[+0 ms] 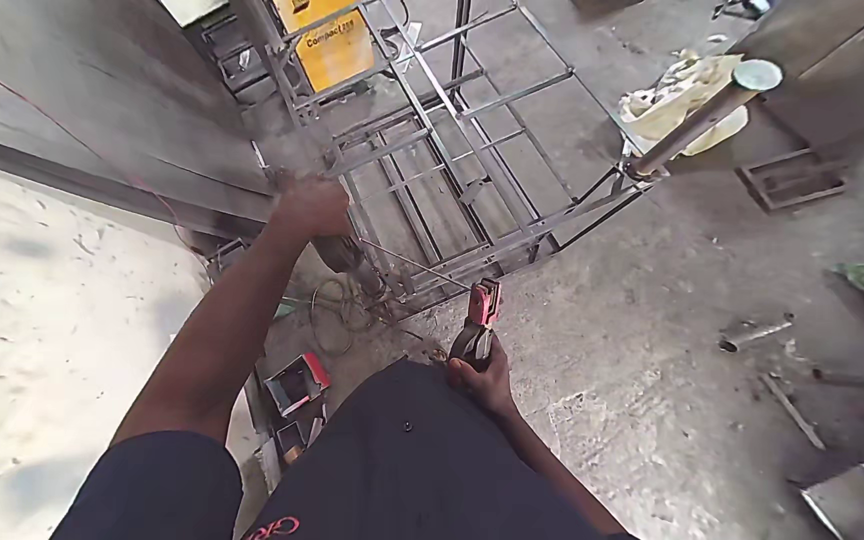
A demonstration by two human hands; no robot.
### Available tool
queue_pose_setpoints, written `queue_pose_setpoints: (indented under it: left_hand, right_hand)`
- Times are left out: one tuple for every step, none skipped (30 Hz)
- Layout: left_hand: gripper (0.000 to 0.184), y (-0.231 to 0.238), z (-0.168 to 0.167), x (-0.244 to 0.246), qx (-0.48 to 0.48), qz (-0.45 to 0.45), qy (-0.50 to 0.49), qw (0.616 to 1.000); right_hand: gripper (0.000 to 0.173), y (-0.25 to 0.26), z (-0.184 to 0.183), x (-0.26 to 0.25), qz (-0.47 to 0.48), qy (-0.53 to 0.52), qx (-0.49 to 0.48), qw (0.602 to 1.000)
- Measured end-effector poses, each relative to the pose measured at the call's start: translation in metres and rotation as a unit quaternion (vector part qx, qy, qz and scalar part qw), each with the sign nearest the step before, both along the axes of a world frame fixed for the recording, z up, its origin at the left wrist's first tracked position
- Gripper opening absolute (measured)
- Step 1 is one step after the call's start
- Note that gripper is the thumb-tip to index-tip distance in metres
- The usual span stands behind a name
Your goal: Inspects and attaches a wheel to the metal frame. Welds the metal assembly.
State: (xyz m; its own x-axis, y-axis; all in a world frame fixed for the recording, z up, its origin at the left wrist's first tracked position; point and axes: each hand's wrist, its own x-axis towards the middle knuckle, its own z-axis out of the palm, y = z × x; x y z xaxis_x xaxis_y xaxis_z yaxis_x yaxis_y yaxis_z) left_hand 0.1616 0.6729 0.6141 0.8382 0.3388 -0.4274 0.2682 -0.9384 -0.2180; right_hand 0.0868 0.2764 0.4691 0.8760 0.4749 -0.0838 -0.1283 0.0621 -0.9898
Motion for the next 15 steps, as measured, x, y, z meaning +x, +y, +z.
queue_pose_setpoints:
  left_hand:
    - [0.042,0.0,-0.001,0.0,0.002,0.001,0.001,1.0]
    - [0.041,0.001,-0.001,0.001,0.003,0.003,0.001,1.0]
    - [0.041,0.002,-0.003,0.001,0.006,0.005,0.002,1.0]
    - [0.041,0.003,-0.003,0.001,0.008,0.006,0.005,1.0]
    - [0.041,0.004,-0.004,0.002,0.008,0.007,0.006,1.0]
    - [0.041,0.005,-0.005,0.002,0.008,0.006,0.006,1.0]
    - [0.041,0.005,-0.005,0.002,0.009,0.006,0.004,1.0]
    - [0.038,0.004,-0.005,0.001,0.01,0.01,0.0,1.0]
    - [0.035,0.0,-0.002,-0.002,0.014,0.02,-0.002,1.0]
    - [0.036,-0.005,0.0,-0.005,0.023,0.038,-0.003,0.999]
    - [0.05,-0.007,0.0,-0.007,0.043,0.046,-0.009,0.998]
    - [0.049,-0.007,0.001,-0.009,0.052,0.044,-0.012,0.998]
    - [0.039,-0.011,0.005,-0.011,0.05,0.032,-0.016,0.998]
    - [0.029,-0.014,0.008,-0.014,0.038,0.021,-0.03,0.999]
    - [0.023,-0.012,0.007,-0.019,0.023,-0.005,-0.067,0.997]
  right_hand:
    - [0.081,0.0,0.0,0.0,0.001,-0.002,0.002,1.0]
    - [0.081,0.0,0.0,0.0,0.004,-0.005,0.005,1.0]
    - [0.081,0.0,0.0,0.001,0.005,-0.011,0.001,1.0]
    - [0.081,-0.001,0.001,0.001,0.007,-0.017,-0.005,1.0]
    - [0.082,-0.001,0.001,0.001,0.008,-0.021,-0.015,1.0]
    - [0.081,0.0,0.001,0.001,0.01,-0.023,-0.019,1.0]
    - [0.08,0.0,0.0,0.001,0.013,-0.02,-0.015,1.0]
    - [0.078,0.001,0.0,0.0,0.016,-0.011,-0.01,1.0]
    - [0.079,0.001,0.0,0.0,0.019,0.0,-0.011,1.0]
    - [0.082,0.001,-0.001,0.0,0.018,0.011,-0.016,1.0]
    - [0.084,0.002,0.0,-0.001,0.016,0.017,-0.02,1.0]
    - [0.083,0.003,0.0,0.0,0.012,0.019,-0.022,1.0]
    - [0.084,0.003,0.0,-0.001,0.01,0.015,-0.023,1.0]
    - [0.085,0.003,-0.001,-0.001,0.009,0.011,-0.022,1.0]
    - [0.085,0.003,-0.002,-0.001,0.008,0.007,-0.019,1.0]
